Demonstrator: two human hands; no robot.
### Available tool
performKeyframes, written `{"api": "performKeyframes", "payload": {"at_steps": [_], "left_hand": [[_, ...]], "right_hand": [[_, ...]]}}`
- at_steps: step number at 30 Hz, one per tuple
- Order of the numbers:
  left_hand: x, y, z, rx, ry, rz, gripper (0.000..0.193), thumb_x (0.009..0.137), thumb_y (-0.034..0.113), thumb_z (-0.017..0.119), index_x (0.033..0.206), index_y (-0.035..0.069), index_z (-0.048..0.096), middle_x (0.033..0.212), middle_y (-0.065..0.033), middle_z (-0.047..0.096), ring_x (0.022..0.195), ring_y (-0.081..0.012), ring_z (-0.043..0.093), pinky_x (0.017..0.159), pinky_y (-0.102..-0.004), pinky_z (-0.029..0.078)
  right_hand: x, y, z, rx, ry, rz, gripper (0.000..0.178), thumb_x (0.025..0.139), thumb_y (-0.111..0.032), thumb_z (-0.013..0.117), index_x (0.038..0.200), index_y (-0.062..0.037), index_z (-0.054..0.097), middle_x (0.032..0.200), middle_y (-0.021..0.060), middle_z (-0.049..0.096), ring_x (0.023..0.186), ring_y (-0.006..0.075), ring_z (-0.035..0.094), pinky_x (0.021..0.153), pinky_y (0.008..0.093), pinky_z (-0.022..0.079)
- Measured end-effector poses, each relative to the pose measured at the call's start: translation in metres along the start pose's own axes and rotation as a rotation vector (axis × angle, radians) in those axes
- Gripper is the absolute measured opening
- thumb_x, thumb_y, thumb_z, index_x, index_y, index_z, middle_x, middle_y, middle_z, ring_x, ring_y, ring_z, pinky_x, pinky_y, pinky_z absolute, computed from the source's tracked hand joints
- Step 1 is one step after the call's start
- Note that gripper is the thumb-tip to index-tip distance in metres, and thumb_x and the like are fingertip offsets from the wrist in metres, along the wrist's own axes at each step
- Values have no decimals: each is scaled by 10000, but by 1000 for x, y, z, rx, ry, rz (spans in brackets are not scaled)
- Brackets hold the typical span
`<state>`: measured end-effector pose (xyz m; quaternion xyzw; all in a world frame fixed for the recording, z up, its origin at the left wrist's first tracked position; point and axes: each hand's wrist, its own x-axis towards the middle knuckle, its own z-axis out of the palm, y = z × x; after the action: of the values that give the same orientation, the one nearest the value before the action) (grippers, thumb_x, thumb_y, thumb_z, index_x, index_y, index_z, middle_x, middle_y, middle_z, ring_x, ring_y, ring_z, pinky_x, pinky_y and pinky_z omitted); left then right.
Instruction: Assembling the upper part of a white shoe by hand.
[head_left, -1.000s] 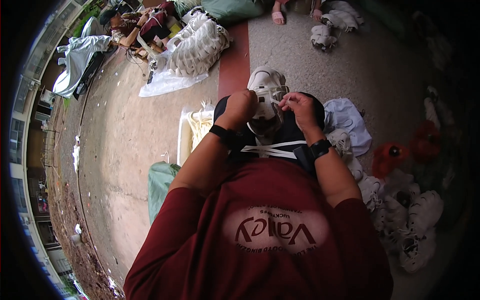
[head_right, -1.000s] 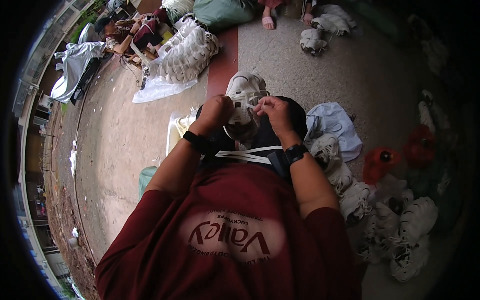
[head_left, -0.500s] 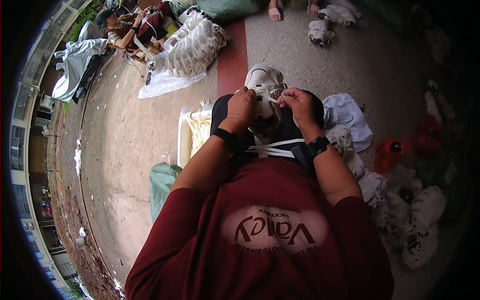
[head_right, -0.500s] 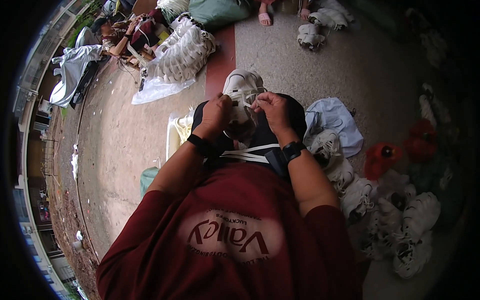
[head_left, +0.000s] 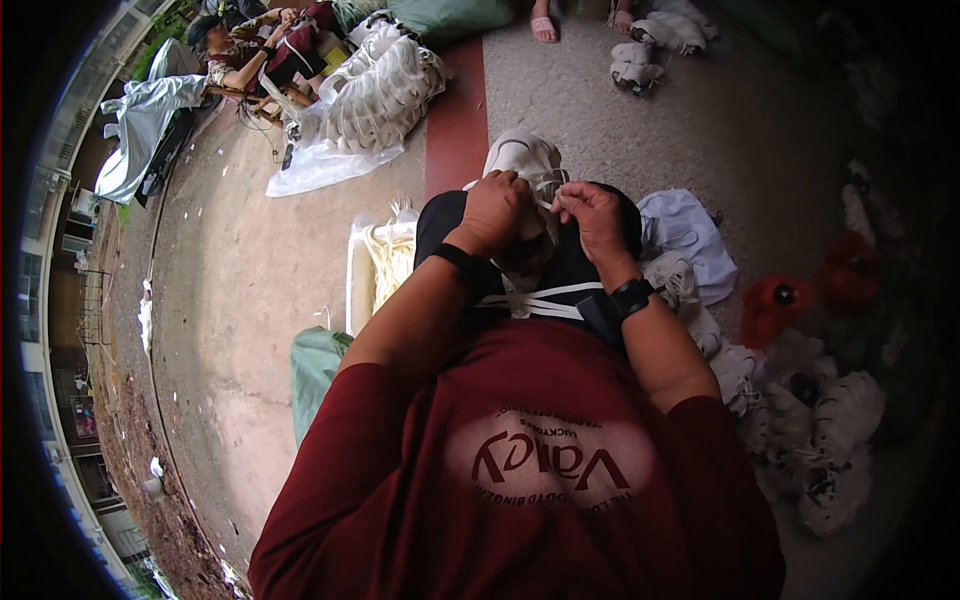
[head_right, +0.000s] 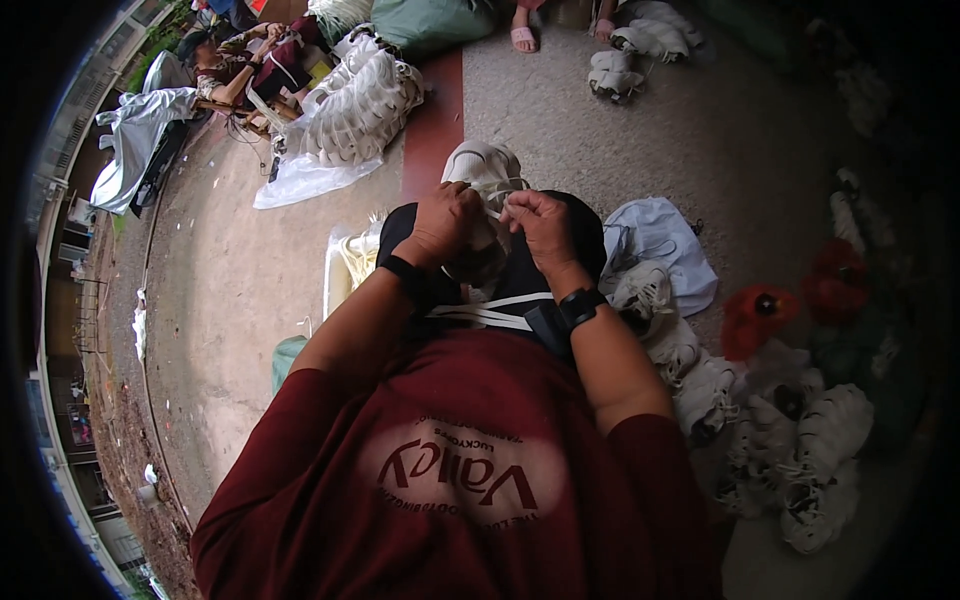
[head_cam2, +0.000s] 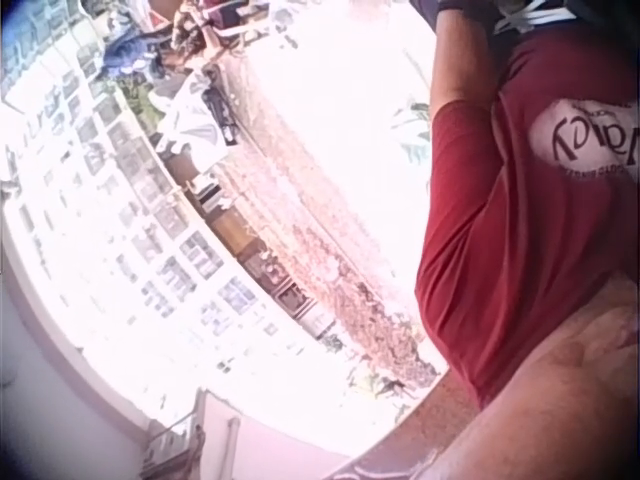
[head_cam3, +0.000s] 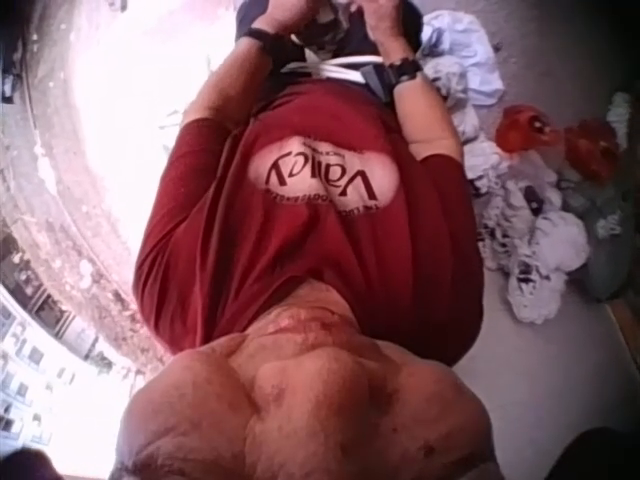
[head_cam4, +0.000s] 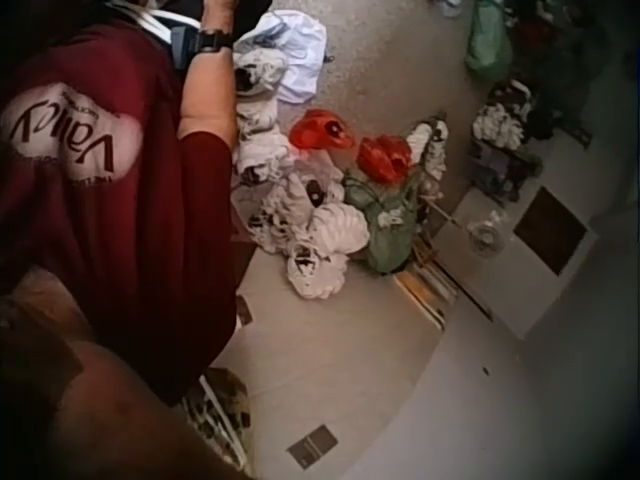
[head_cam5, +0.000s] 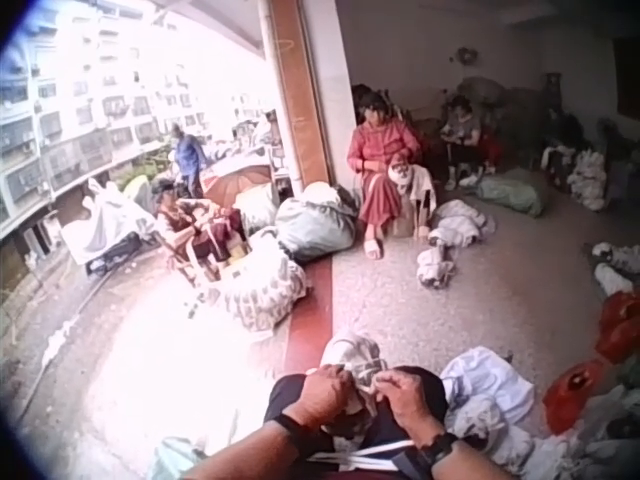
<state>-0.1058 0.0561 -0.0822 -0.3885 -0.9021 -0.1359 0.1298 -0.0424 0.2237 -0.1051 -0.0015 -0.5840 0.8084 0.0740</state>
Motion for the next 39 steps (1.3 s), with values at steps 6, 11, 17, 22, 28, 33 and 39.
{"api": "performKeyframes", "payload": {"at_steps": [6,11,17,22,28,33,39], "left_hand": [[22,-9,-23,-1234,238,-393,140,900,134,520,835,11,514,708,-31,526,606,-94,450,586,-234,413],[0,-19,-40,-1513,-42,-534,197,926,224,470,852,47,512,753,-31,567,602,-89,510,581,-215,429],[-56,-27,-32,-1596,-148,-580,169,909,209,520,825,62,521,693,54,461,626,-51,420,579,-192,368],[-62,-24,-32,-1563,-167,-500,152,898,187,542,829,53,528,700,56,453,633,-45,393,584,-192,353],[-64,-23,-36,-1516,-180,-409,160,886,187,559,810,53,517,685,20,490,623,-66,444,576,-215,392],[-59,-7,-39,-1031,-169,37,116,834,114,581,797,20,525,670,-90,544,622,-219,557,574,-314,443],[-49,8,-38,-887,-260,227,94,788,92,599,782,25,534,643,-132,568,608,-324,574,560,-391,457]], "right_hand": [[6,-10,8,24,-5,-6,75,819,-14,561,860,3,622,704,29,609,593,62,500,569,192,410],[13,-13,21,-104,1,7,56,809,-17,572,822,-11,627,688,-5,587,585,48,479,559,190,396],[18,-4,12,-233,25,33,42,790,-8,574,786,-7,615,642,-39,528,587,33,466,553,189,389],[17,-7,13,-389,11,28,34,773,-1,577,766,-4,611,630,-33,529,583,39,470,555,194,390],[16,-16,19,-608,-62,19,40,788,6,570,789,4,609,663,-34,540,600,46,482,560,191,391],[18,-18,39,-864,-157,-138,17,742,-15,567,731,-8,576,662,144,571,604,279,569,559,337,445],[17,-8,46,-1153,-126,-339,64,729,-54,572,701,-28,521,654,152,515,640,358,533,569,444,423]]}}
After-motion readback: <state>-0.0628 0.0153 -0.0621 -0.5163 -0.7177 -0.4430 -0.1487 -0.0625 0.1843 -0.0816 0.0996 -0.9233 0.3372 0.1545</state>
